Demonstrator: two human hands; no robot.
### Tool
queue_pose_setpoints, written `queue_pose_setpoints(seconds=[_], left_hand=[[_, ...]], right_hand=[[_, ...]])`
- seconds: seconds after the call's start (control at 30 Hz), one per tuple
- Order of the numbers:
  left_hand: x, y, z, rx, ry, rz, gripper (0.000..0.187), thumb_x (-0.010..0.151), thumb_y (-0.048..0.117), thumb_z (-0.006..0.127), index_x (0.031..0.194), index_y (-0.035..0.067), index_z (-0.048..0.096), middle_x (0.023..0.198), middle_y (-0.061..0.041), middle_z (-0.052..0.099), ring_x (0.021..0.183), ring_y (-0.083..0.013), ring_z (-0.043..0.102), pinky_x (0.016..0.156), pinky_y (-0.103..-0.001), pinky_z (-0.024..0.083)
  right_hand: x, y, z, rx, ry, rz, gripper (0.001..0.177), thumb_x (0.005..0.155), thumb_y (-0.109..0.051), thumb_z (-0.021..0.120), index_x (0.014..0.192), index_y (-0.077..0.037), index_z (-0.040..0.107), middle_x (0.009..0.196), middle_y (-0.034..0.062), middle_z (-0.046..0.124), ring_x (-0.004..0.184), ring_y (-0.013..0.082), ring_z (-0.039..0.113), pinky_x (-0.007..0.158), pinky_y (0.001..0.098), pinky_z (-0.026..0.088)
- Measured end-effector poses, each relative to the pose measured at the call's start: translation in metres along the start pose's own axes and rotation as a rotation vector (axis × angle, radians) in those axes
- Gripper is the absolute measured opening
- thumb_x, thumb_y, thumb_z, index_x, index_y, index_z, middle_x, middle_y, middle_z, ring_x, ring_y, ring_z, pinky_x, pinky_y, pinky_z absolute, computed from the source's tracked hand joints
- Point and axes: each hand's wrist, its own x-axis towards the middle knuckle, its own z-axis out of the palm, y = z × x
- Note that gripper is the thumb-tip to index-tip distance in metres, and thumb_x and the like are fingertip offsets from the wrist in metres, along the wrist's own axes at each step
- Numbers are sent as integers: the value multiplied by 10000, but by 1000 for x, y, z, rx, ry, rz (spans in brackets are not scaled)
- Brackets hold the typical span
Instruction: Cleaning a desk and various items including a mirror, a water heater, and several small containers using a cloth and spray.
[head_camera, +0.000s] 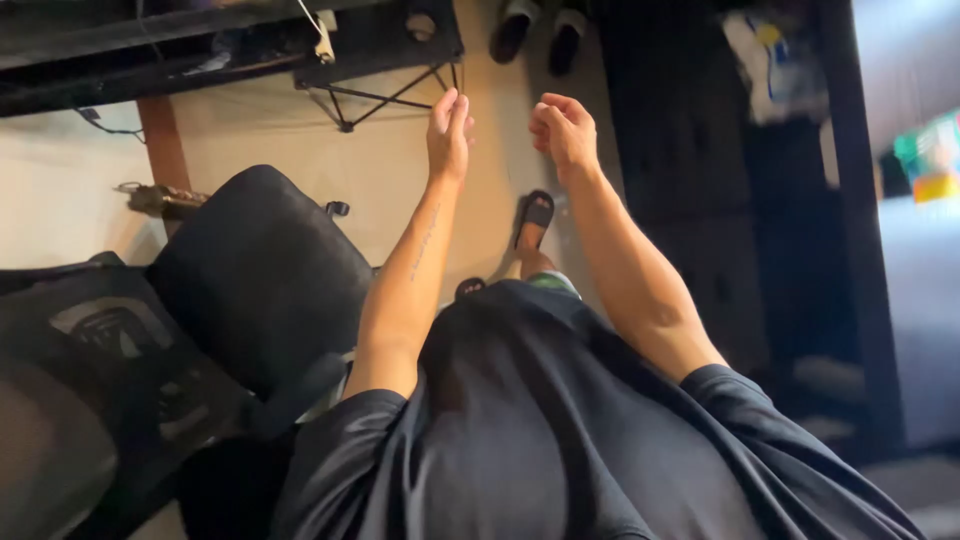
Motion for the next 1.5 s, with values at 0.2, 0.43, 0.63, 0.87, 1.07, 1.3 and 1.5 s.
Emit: queue_pose_setpoints(seconds=[0.2, 0.43, 0.63, 0.87, 1.07, 1.3, 1.5], left_hand=[[115, -27, -7, -57, 87, 245, 647, 1030, 411, 673, 1484, -14, 490, 1478, -165, 594, 1310, -245, 611, 1082, -345, 491], [159, 49, 10, -63, 282, 99, 561, 984, 325, 658, 1432, -4, 580, 1324, -135, 646, 1110, -206, 625, 910, -337, 505], [257, 74, 1, 213, 211, 436, 285, 1018, 201, 702, 1265, 58, 688, 1170, -55, 734, 1053, -175, 703, 922, -328, 562], [362, 172, -1, 1123, 154, 818, 270, 900, 145, 789, 1166, 148, 748, 1064, -100, 631, 1063, -355, 566, 884, -473, 482], [418, 189, -7, 1279, 91, 1107, 304, 757, 177, 804, 1044, 106, 733, 1286, -188, 601, 1210, -419, 476, 986, -582, 372], [403, 213, -15, 918, -65, 1200, 142, 950, 99, 787, 1072, 96, 714, 1051, -62, 700, 1208, -295, 611, 1143, -556, 370], [334, 245, 16, 501, -179, 695, 117, 1023, 123, 679, 1099, 37, 697, 836, -90, 659, 680, -161, 677, 641, -315, 530]], right_hand=[[109, -62, 37, -81, -117, 31, 407, 898, -216, 688, 1266, -47, 648, 1018, 36, 683, 880, 129, 670, 753, 296, 569], [206, -100, 79, -147, -260, 15, 392, 897, -185, 692, 1250, -26, 631, 1018, 29, 684, 860, 126, 673, 717, 283, 558], [266, -110, 130, -184, -291, -7, 376, 911, -174, 684, 1247, -12, 639, 949, 23, 684, 825, 116, 673, 692, 260, 549], [311, -148, 179, -246, -175, -85, 392, 918, -196, 697, 1262, -14, 646, 997, 44, 724, 888, 122, 710, 736, 252, 577], [335, -155, 211, -239, -120, -57, 399, 922, -224, 681, 1268, -28, 640, 1017, 48, 727, 908, 128, 717, 755, 276, 585], [357, -139, 216, 75, -48, -108, 406, 958, -174, 699, 1312, 11, 626, 1121, 93, 723, 945, 175, 710, 812, 308, 595], [358, -141, 215, 156, -245, -377, 713, 925, -77, 713, 1514, -77, 311, 1365, 50, 567, 1144, 170, 690, 945, 326, 611]])
